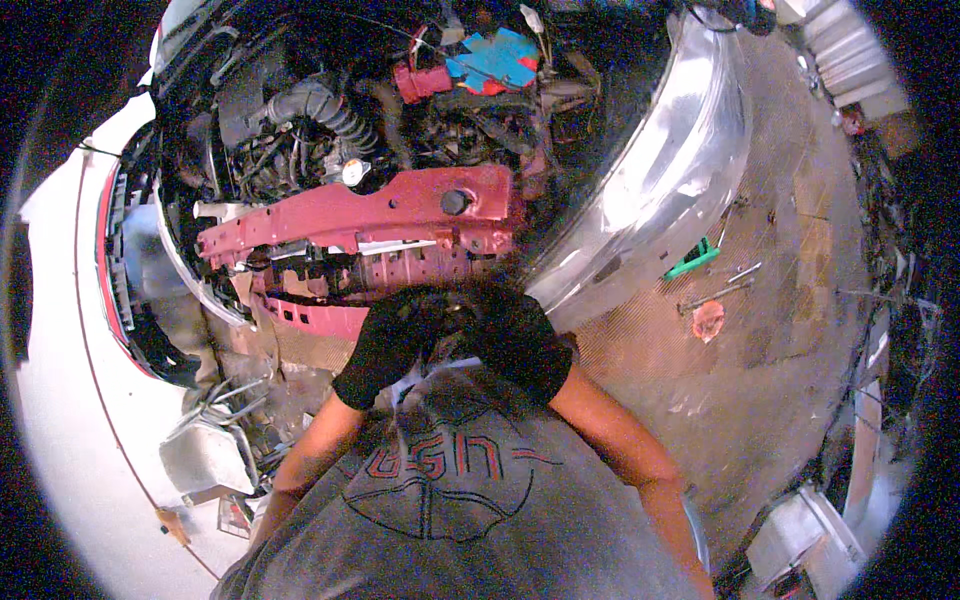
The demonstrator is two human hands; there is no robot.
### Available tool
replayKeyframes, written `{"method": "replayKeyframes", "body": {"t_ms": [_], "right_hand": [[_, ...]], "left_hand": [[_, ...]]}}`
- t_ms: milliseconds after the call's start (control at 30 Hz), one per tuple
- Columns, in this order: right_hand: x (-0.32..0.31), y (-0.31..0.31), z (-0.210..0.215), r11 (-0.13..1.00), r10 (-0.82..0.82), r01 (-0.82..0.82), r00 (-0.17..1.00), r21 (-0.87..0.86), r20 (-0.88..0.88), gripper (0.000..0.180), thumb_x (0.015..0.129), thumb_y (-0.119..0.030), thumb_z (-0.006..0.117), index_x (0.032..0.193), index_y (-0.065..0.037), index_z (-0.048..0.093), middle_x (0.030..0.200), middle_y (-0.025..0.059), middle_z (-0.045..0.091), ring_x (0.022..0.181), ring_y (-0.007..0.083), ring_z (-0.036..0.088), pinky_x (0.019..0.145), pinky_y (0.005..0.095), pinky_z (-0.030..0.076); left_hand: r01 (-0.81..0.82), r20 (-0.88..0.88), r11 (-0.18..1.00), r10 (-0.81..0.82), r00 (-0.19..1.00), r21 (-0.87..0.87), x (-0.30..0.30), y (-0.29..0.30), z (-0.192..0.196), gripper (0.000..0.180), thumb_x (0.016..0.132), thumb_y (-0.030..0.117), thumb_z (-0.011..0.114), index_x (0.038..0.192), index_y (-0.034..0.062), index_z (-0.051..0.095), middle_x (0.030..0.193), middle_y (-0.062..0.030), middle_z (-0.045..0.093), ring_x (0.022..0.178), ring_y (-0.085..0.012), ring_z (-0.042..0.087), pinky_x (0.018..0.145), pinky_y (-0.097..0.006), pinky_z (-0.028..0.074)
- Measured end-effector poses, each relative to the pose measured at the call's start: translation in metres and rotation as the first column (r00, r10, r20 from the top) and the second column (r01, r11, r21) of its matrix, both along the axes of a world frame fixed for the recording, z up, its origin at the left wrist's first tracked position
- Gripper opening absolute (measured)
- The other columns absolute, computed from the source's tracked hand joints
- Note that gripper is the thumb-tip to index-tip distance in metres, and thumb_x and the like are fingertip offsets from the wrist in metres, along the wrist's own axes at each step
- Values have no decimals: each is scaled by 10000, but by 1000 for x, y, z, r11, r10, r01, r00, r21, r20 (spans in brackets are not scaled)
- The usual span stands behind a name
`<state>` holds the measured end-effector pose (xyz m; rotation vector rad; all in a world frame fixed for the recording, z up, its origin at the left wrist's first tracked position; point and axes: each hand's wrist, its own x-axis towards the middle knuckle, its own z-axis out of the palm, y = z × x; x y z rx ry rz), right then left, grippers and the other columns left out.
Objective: The person installs a red metal cross-member into the front of a car's engine bay. They align the part by hand, secure it with bolts, and use a power drill to tighten the fasteners.
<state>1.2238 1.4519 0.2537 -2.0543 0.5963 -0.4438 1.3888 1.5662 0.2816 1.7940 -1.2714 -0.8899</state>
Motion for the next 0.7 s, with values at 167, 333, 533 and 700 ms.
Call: {"method": "replayKeyframes", "body": {"t_ms": [167, 333, 533, 700], "right_hand": [[12, -15, -5, 910, -64, 42, 997, -413, -41, 197, 861, -164, 658, 1048, -104, 676, 909, 151, 666, 853, 354, 639, 737, 435, 522], [27, -30, -8, 815, -104, 45, 992, -577, -69, 274, 813, -131, 687, 1085, -134, 654, 965, 83, 622, 911, 305, 587, 793, 442, 478], [36, -24, -32, 692, -178, -31, 961, -721, -212, 285, 810, -122, 696, 1084, -144, 623, 936, 78, 603, 912, 319, 568, 827, 464, 426], [49, -22, -36, 623, -248, 107, 967, -775, -65, 250, 810, -159, 725, 1037, -153, 623, 913, 73, 594, 891, 316, 566, 874, 492, 421]], "left_hand": [[74, 24, 997, -74, 997, -30, 17, 4, -42, 290, 905, 191, 619, 1164, 61, 641, 1157, -137, 663, 1037, -333, 635, 933, -419, 498], [97, 56, 993, -93, 994, -67, 32, 20, -75, 339, 895, 216, 624, 1201, 72, 609, 1173, -137, 646, 1079, -327, 616, 957, -424, 482], [3, 222, 969, 54, 974, -249, 56, 30, -70, 415, 884, 271, 636, 1232, 51, 582, 1231, -165, 605, 1161, -357, 559, 1000, -480, 431], [152, 560, 883, 142, 816, -445, 97, -40, -37, 662, 757, 350, 739, 1308, 58, 517, 1335, -166, 509, 1258, -365, 459, 1062, -541, 330]]}}
